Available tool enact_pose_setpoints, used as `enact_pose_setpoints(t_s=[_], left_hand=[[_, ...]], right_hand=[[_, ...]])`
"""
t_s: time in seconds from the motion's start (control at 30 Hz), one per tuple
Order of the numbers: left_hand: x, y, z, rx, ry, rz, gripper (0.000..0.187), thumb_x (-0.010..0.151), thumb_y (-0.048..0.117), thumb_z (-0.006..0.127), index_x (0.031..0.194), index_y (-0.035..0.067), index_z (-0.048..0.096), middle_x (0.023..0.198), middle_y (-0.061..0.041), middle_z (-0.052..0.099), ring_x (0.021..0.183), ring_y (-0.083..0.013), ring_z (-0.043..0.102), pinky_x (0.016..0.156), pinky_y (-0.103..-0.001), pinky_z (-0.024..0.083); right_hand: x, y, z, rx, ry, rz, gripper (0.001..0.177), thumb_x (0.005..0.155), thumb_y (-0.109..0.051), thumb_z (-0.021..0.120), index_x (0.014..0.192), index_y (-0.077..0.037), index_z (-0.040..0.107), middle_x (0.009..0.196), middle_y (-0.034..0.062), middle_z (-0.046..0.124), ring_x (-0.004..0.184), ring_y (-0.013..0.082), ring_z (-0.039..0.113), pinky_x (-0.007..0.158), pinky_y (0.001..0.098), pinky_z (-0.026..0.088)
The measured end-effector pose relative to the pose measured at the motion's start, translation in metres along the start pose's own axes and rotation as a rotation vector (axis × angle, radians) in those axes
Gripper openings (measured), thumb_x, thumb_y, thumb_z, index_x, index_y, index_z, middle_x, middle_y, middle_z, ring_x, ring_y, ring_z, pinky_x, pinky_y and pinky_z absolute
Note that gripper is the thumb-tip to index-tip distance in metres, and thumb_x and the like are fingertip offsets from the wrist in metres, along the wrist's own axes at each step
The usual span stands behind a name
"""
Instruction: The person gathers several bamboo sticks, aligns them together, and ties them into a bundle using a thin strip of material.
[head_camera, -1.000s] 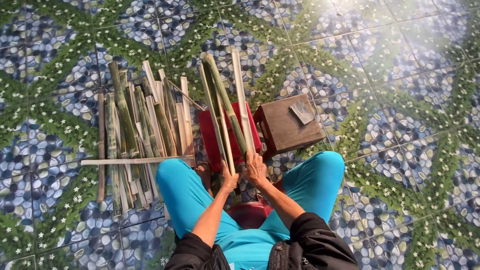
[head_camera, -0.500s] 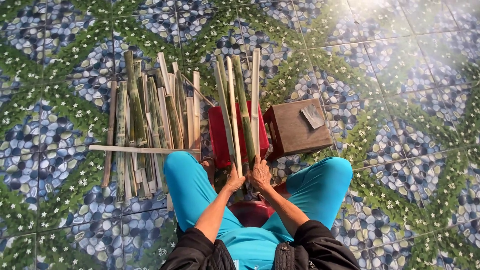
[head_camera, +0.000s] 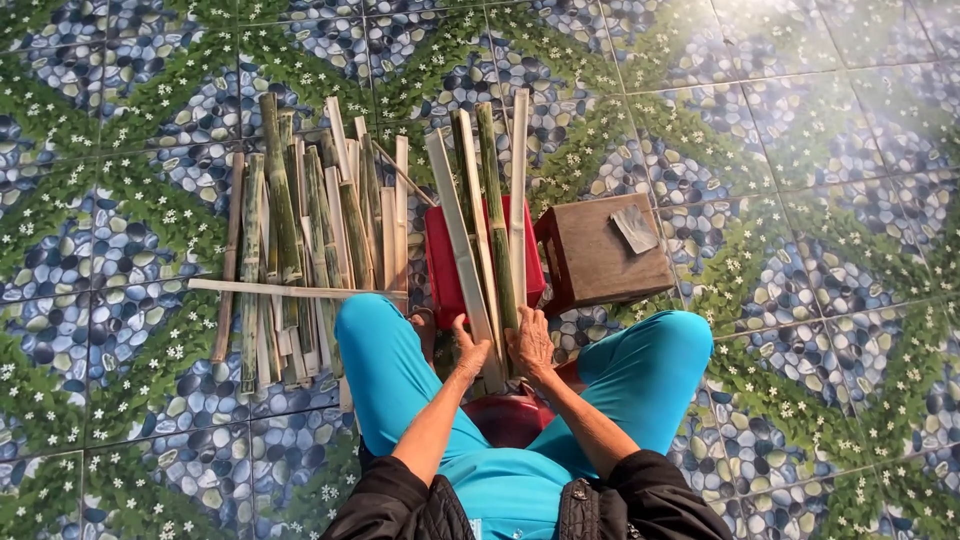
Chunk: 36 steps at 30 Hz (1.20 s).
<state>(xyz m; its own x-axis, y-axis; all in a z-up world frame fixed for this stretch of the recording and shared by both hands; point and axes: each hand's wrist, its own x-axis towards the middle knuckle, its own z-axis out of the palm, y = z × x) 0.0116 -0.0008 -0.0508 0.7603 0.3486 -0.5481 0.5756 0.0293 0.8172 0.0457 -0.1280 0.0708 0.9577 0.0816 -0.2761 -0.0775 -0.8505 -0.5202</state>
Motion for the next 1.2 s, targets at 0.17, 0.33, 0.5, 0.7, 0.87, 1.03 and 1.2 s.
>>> enact_pose_setpoints(t_s=[0.17,0.33,0.5,0.7,0.87,1.03,1.2], left_hand=[[0.029,-0.034,0.008,-0.05,0.026,-0.089,0.105,0.068,0.028,0.092,0.155,0.004,0.038,0.157,-0.025,0.033,0.147,-0.038,0.034,0.122,-0.045,0.03],[0.034,-0.029,0.003,-0.051,0.176,0.076,0.05,0.048,0.018,0.097,0.085,0.008,0.066,0.076,-0.012,0.071,0.07,-0.0249,0.072,0.06,-0.035,0.056],[0.034,-0.028,0.002,-0.205,0.343,0.162,0.091,0.078,0.004,0.065,0.158,0.0,0.022,0.157,-0.031,0.026,0.149,-0.0405,0.027,0.124,-0.043,0.028],[0.022,-0.019,-0.013,-0.146,0.323,-0.064,0.062,0.09,0.054,0.054,0.139,0.018,0.044,0.088,-0.015,0.06,0.071,-0.0274,0.061,0.062,-0.038,0.049],[0.025,-0.03,-0.006,0.446,0.222,-0.009,0.08,0.086,0.064,0.049,0.153,0.024,0.031,0.149,-0.012,0.044,0.132,-0.0329,0.051,0.106,-0.05,0.041],[0.026,-0.027,-0.005,-0.118,0.096,-0.168,0.114,0.073,0.039,0.082,0.159,0.002,0.017,0.154,-0.029,0.026,0.139,-0.0432,0.036,0.107,-0.054,0.034],[0.033,-0.024,-0.01,-0.25,0.111,-0.193,0.097,0.063,0.018,0.09,0.144,-0.006,0.043,0.128,-0.028,0.055,0.108,-0.0363,0.06,0.079,-0.047,0.052]], right_hand=[[-0.015,0.014,0.014,-0.066,0.023,-0.34,0.047,0.081,-0.019,0.07,0.124,-0.02,0.05,0.104,0.0073,0.047,0.107,0.0331,0.055,0.08,0.0473,0.056],[-0.006,0.02,0.045,-0.171,0.107,-0.454,0.026,0.087,-0.03,0.061,0.112,-0.025,0.054,0.095,0.0017,0.047,0.096,0.0266,0.056,0.073,0.0409,0.052],[-0.005,0.021,0.052,-0.151,0.044,-0.477,0.035,0.081,-0.025,0.068,0.112,-0.028,0.052,0.094,-0.0007,0.047,0.095,0.0268,0.057,0.075,0.0421,0.051],[-0.007,0.009,0.028,-0.145,0.123,-0.392,0.043,0.077,-0.021,0.068,0.116,-0.027,0.051,0.1,0.0006,0.048,0.098,0.0274,0.057,0.074,0.0424,0.052],[0.007,0.049,0.044,0.101,0.051,0.006,0.058,0.084,-0.03,0.073,0.131,-0.016,0.043,0.116,0.0133,0.044,0.116,0.0393,0.051,0.094,0.0518,0.05],[-0.004,0.042,0.018,0.305,-0.103,0.277,0.086,0.08,-0.053,0.08,0.144,-0.02,0.034,0.132,0.016,0.041,0.13,0.0413,0.041,0.105,0.0596,0.04],[0.001,0.042,0.023,0.506,-0.235,0.386,0.108,0.069,-0.06,0.09,0.149,-0.018,0.031,0.141,0.0211,0.048,0.137,0.0423,0.044,0.111,0.0599,0.036]])
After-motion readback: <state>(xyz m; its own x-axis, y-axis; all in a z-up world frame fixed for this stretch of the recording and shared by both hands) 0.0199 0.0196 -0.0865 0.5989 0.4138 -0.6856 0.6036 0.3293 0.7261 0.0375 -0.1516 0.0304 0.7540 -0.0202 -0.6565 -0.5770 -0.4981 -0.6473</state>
